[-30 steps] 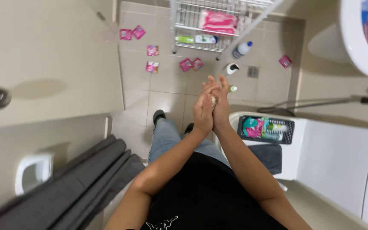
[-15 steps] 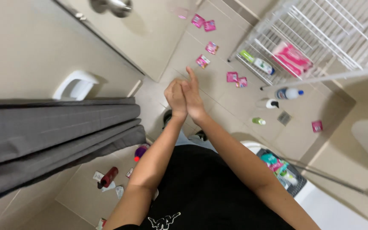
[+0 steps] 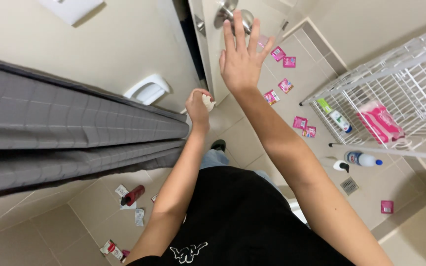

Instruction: The person organizes various bathroom supplies in a cluttered bathroom. They pick up items like wipes, soap, and small packets from the floor and a wire rack, placing them into a black plastic basket on the toilet tank. The person also moves a towel and other toiletries into the basket.

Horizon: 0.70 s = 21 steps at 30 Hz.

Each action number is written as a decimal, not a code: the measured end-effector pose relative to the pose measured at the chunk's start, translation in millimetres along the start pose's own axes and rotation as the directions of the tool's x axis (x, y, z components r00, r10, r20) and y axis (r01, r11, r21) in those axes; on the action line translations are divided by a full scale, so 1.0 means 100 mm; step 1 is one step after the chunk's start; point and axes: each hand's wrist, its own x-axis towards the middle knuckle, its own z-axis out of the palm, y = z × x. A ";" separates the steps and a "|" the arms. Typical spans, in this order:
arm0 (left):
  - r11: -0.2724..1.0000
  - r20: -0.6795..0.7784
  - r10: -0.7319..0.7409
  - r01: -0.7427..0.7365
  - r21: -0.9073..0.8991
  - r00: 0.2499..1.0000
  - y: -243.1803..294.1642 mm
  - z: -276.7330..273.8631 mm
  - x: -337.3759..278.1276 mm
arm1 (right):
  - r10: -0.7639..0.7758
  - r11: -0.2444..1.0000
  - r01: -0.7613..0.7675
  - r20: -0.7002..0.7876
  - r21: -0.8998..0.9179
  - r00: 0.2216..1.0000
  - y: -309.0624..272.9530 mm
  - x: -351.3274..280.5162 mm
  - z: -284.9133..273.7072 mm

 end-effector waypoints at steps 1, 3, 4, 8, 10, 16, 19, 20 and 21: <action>1.000 -0.007 0.008 -0.008 -0.003 1.000 0.05 0.00 0.00 | -0.008 1.000 0.008 -0.006 0.005 1.000 0.01 0.03 0.00; 0.999 0.018 0.041 -0.041 -0.017 0.999 0.15 0.01 0.02 | -0.061 0.998 0.061 -0.098 0.001 0.993 0.02 0.11 0.00; 0.999 0.014 0.042 -0.042 -0.019 0.999 0.20 0.02 0.00 | -0.065 0.998 0.065 -0.099 0.002 0.993 0.02 0.12 -0.06; 0.999 0.009 0.005 -0.004 -0.049 1.000 0.21 0.08 -0.12 | -0.098 0.994 0.103 -0.094 0.046 0.991 0.09 0.08 -0.14; 0.998 -0.007 -0.026 0.025 -0.050 1.000 0.12 0.08 -0.18 | -0.116 0.992 0.120 -0.095 0.035 0.989 0.14 0.03 -0.14; 0.998 -0.050 -0.036 0.034 -0.053 0.998 -0.07 0.11 -0.50 | -0.150 0.988 0.151 -0.047 0.010 0.987 0.46 -0.28 -0.12; 0.996 -0.033 0.003 -0.006 -0.089 0.999 -0.19 0.08 -0.63 | -0.140 0.983 0.125 -0.109 -0.135 0.984 0.65 -0.46 -0.14; 0.997 -0.074 -0.031 0.025 -0.077 0.997 -0.21 0.08 -0.67 | -0.099 0.995 0.099 -0.013 0.013 0.995 0.70 -0.51 -0.24; 0.996 -0.116 -0.064 0.056 -0.066 0.991 -0.22 0.08 -0.71 | -0.071 0.986 0.056 0.088 0.157 0.994 0.74 -0.55 -0.34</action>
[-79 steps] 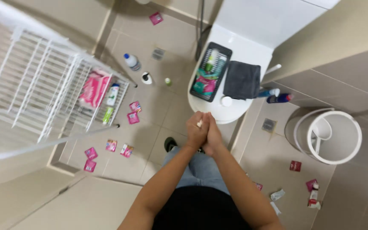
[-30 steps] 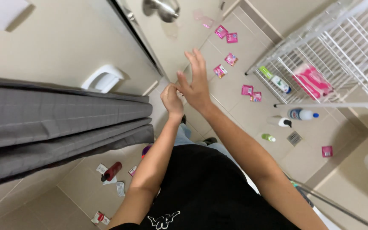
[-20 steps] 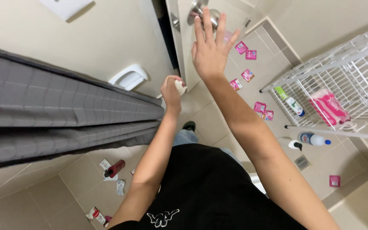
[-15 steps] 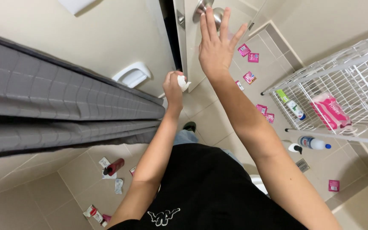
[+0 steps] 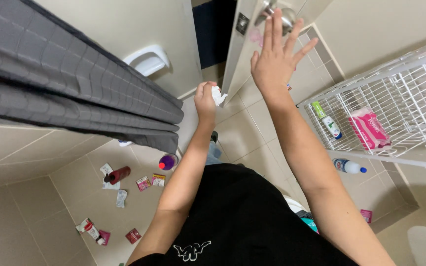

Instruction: The person organizes various bathroom supplies in a cluttered bathroom. They pick up items like wipes, soap, and small packets from the floor and a wire rack, placing them into a black plastic basket on the toilet tank. The person also moves a towel and other toiletries into the basket.

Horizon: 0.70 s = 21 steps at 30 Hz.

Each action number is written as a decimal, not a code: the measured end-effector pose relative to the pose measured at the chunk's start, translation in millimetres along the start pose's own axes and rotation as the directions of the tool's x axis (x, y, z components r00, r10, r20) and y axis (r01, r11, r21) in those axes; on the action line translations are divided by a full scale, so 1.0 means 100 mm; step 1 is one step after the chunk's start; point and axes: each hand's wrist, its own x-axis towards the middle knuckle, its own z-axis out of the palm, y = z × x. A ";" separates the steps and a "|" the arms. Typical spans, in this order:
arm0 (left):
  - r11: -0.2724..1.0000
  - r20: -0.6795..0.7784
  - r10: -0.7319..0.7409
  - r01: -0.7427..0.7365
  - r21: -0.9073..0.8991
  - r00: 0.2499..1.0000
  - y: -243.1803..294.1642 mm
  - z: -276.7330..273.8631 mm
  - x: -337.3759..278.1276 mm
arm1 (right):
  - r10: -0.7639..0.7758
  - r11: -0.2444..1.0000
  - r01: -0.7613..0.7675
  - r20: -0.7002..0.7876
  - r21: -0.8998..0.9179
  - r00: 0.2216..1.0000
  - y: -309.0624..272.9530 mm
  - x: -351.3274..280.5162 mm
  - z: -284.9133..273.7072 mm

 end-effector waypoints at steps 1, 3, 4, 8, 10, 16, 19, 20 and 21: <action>1.000 -0.004 0.001 -0.001 -0.002 1.000 0.01 0.00 -0.06 | -0.005 1.000 0.005 0.000 0.001 1.000 0.02 -0.07 -0.10; 1.000 -0.009 0.006 -0.006 -0.008 1.000 0.04 0.00 -0.17 | 0.090 0.995 -0.093 0.107 0.024 0.990 0.06 -0.20 -0.31; 1.000 -0.012 0.006 -0.006 -0.010 1.000 0.02 0.00 -0.21 | 0.086 0.996 -0.089 0.107 0.024 0.991 0.18 -0.29 -0.22; 0.998 -0.022 0.060 -0.060 0.004 0.998 -0.21 -0.04 -0.31 | 0.188 0.982 -0.188 0.025 0.001 0.982 0.34 -0.65 -0.29; 0.994 0.009 0.099 -0.098 -0.045 0.995 -0.21 0.01 -0.41 | 0.280 0.957 -0.284 0.068 0.062 0.958 0.30 -0.84 -0.29; 0.969 -0.013 -0.141 0.141 0.205 0.990 -0.17 0.08 -0.64 | 0.564 0.760 -0.568 0.116 0.316 0.818 0.52 -1.28 0.53; 0.956 -0.027 -0.186 0.187 0.226 0.982 -0.28 0.07 -0.53 | 0.674 0.621 -0.631 0.096 0.465 0.733 0.51 -1.45 0.71; 0.947 -0.039 -0.220 0.223 0.232 0.975 -0.33 0.07 -0.46 | 0.703 0.539 -0.668 0.163 0.513 0.693 0.49 -1.51 0.77; 0.934 -0.058 -0.256 0.262 0.241 0.965 -0.38 0.03 -0.41 | 0.721 0.449 -0.702 0.239 0.553 0.650 0.43 -1.60 0.83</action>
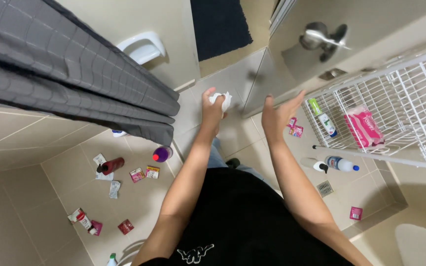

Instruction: The person organizes various bathroom supplies in a cluttered bathroom. They pick up items like wipes, soap, and small packets from the floor and a wire rack, placing them into a black plastic basket on the toilet tank. The person also moves a towel and other toiletries into the basket.

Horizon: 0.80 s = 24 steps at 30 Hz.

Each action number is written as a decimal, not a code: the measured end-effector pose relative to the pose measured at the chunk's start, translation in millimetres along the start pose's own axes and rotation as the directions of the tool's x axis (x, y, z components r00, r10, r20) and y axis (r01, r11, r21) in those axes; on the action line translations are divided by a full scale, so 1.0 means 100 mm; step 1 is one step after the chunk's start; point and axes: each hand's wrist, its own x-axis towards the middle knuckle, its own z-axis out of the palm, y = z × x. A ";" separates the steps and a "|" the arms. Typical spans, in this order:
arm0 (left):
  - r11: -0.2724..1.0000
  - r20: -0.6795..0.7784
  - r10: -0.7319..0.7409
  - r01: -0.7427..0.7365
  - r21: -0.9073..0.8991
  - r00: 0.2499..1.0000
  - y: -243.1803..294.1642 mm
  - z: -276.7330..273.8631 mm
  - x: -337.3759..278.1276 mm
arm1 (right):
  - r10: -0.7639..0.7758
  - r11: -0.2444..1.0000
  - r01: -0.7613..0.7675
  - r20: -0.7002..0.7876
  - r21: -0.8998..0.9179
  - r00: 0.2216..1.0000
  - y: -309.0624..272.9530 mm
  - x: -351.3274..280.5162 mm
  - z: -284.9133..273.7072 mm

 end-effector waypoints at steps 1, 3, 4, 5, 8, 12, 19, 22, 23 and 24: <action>1.000 -0.004 -0.003 0.003 0.001 1.000 -0.05 0.02 0.10 | 0.002 1.000 -0.002 0.005 -0.002 1.000 -0.06 -0.10 0.00; 0.999 0.005 -0.032 0.032 -0.001 0.999 -0.11 0.04 0.33 | -0.304 0.944 0.276 0.157 0.179 0.939 -0.21 -0.30 0.05; 1.000 0.008 -0.030 0.030 0.003 1.000 -0.10 0.06 0.40 | -0.302 0.945 0.273 0.153 0.181 0.941 -0.24 -0.32 0.14; 0.999 0.020 -0.046 0.046 0.007 0.999 -0.09 0.08 0.46 | -0.235 0.958 0.167 0.309 0.232 0.922 -0.26 -0.35 0.24; 0.998 0.085 -0.060 0.058 0.023 0.995 -0.06 0.19 0.53 | -0.236 0.958 0.110 0.515 0.263 0.824 -0.48 -0.45 0.27; 0.999 0.206 -0.036 0.036 0.003 0.978 0.12 0.38 0.50 | -0.398 0.916 0.359 0.508 0.180 0.764 -0.86 -0.39 0.29; 0.986 0.443 0.033 -0.102 0.133 0.896 0.47 0.38 0.45 | -0.484 0.873 0.450 0.428 0.187 0.763 -0.81 0.06 0.61; 0.975 0.497 -0.111 -0.002 0.221 0.861 0.66 0.32 0.59 | -0.450 0.893 0.410 0.419 0.187 0.789 -0.68 0.27 0.87; 0.973 0.503 -0.128 0.011 0.229 0.855 0.75 0.32 0.61 | -0.398 0.917 0.351 0.436 0.188 0.807 -0.73 0.33 0.91; 0.972 0.509 -0.148 0.030 0.233 0.848 0.81 0.33 0.61 | -0.343 0.939 0.291 0.456 0.182 0.821 -0.76 0.38 0.91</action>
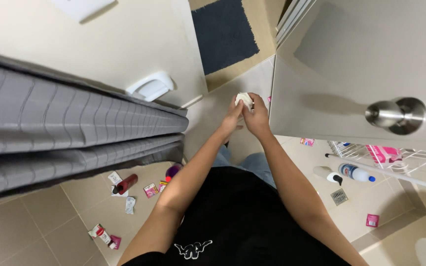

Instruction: The person organizes various bathroom supplies in a cluttered bathroom. They pick up items like wipes, soap, and small packets from the floor and a wire rack, placing them into a black plastic basket on the toilet tank. The person also moves a towel and other toiletries into the basket.

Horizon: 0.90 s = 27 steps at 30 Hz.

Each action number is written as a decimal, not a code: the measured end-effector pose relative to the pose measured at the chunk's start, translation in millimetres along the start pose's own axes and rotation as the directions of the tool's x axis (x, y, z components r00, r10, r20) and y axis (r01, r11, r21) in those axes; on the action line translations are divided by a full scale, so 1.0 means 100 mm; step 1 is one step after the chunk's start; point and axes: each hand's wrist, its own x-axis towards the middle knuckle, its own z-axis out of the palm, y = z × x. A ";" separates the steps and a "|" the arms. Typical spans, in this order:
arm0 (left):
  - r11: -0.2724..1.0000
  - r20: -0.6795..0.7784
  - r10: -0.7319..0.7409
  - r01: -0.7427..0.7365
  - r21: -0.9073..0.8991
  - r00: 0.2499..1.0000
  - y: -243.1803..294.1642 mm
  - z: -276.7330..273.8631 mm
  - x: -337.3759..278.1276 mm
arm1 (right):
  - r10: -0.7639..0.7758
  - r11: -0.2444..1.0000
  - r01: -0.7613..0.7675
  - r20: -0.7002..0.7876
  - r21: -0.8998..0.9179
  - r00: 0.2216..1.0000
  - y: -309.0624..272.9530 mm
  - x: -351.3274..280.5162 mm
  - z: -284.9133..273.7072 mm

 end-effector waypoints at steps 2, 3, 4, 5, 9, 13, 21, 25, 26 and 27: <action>1.000 0.006 0.006 -0.007 0.016 1.000 -0.02 -0.04 0.13 | 0.098 0.992 -0.098 0.003 0.083 0.995 0.24 0.18 0.06; 0.999 0.012 0.018 -0.018 0.032 1.000 -0.02 -0.06 0.21 | 0.190 0.968 -0.190 0.012 0.164 0.982 0.37 0.28 0.08; 0.999 0.011 0.022 -0.022 0.027 1.000 -0.07 -0.07 0.37 | 0.186 0.970 -0.185 0.013 0.160 0.983 0.59 0.41 0.12; 1.000 -0.011 0.006 -0.006 0.031 1.000 -0.13 -0.08 0.52 | 0.230 0.958 -0.228 0.010 0.172 0.973 0.81 0.55 0.16; 0.996 -0.158 -0.084 0.080 -0.031 0.984 -0.08 -0.05 0.70 | 0.410 0.890 -0.403 0.012 0.214 0.912 1.27 0.81 0.15; 0.989 -0.260 -0.141 0.127 -0.071 0.955 -0.65 -0.17 1.11 | 0.409 0.912 -0.410 0.045 0.012 0.912 1.73 1.13 0.05; 0.980 -0.380 -0.195 0.191 -0.050 0.904 -0.97 -0.26 1.38 | 0.527 0.842 -0.539 0.206 0.006 0.825 2.20 1.60 0.26; 0.979 -0.415 -0.202 0.185 -0.082 0.887 -0.82 -0.23 1.44 | 0.543 0.823 -0.566 0.226 0.047 0.809 2.24 1.66 0.34; 0.980 -0.423 -0.201 0.181 -0.089 0.883 -0.79 -0.22 1.46 | 0.555 0.816 -0.578 0.245 0.028 0.795 2.14 1.66 0.32; 0.980 -0.431 -0.201 0.176 -0.096 0.880 -0.76 -0.22 1.47 | 0.567 0.808 -0.589 0.262 0.008 0.781 2.03 1.65 0.30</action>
